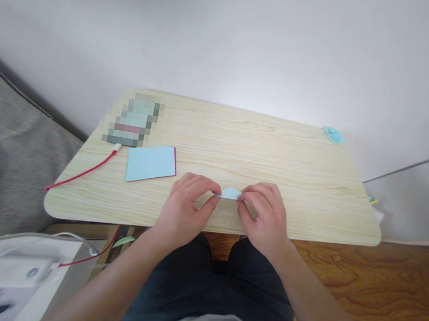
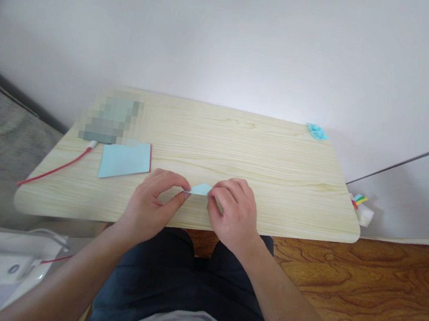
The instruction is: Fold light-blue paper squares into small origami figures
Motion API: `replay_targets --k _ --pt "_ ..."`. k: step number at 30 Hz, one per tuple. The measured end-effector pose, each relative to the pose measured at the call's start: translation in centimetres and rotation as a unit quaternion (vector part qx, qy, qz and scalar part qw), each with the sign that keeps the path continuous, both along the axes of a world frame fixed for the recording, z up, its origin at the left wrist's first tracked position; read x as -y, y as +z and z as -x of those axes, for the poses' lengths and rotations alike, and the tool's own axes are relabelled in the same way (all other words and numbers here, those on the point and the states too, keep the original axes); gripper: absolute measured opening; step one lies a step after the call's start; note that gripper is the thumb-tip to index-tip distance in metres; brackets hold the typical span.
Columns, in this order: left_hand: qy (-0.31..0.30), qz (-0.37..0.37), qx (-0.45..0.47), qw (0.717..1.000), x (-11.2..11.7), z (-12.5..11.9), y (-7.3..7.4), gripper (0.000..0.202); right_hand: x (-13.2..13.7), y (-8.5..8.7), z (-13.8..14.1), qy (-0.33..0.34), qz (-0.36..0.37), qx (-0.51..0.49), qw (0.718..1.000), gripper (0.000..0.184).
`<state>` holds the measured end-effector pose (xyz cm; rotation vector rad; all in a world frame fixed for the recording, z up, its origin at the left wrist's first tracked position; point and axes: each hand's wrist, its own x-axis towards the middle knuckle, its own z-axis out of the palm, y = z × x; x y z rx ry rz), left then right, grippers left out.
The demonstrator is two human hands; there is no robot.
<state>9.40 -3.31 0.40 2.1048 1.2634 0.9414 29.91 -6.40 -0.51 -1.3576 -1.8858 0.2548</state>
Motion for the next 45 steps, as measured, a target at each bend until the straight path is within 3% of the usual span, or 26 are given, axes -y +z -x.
replay_targets --k 4,9,19,31,45 --pt "0.009 -0.048 -0.105 0.993 0.3 0.0 -0.5 0.015 0.3 -1.0 0.1 -0.011 0.009 0.059 0.998 0.016" --pt "-0.030 -0.052 -0.152 0.987 0.4 0.1 -0.8 0.014 0.5 -1.3 0.1 -0.001 0.041 0.076 0.996 0.011" --pt "-0.029 -0.044 -0.158 0.986 0.1 -0.1 -0.6 0.013 0.6 -0.9 -0.6 -0.007 0.082 0.086 0.993 0.009" --pt "0.003 -0.034 -0.167 0.985 -0.2 -0.9 -0.7 0.010 -1.0 -0.3 -1.3 -0.030 0.131 0.098 0.986 0.011" --pt "-0.015 -0.025 -0.214 0.976 -1.1 -1.2 -0.7 0.012 -1.9 0.8 -1.1 -0.034 0.174 0.130 0.976 0.013"
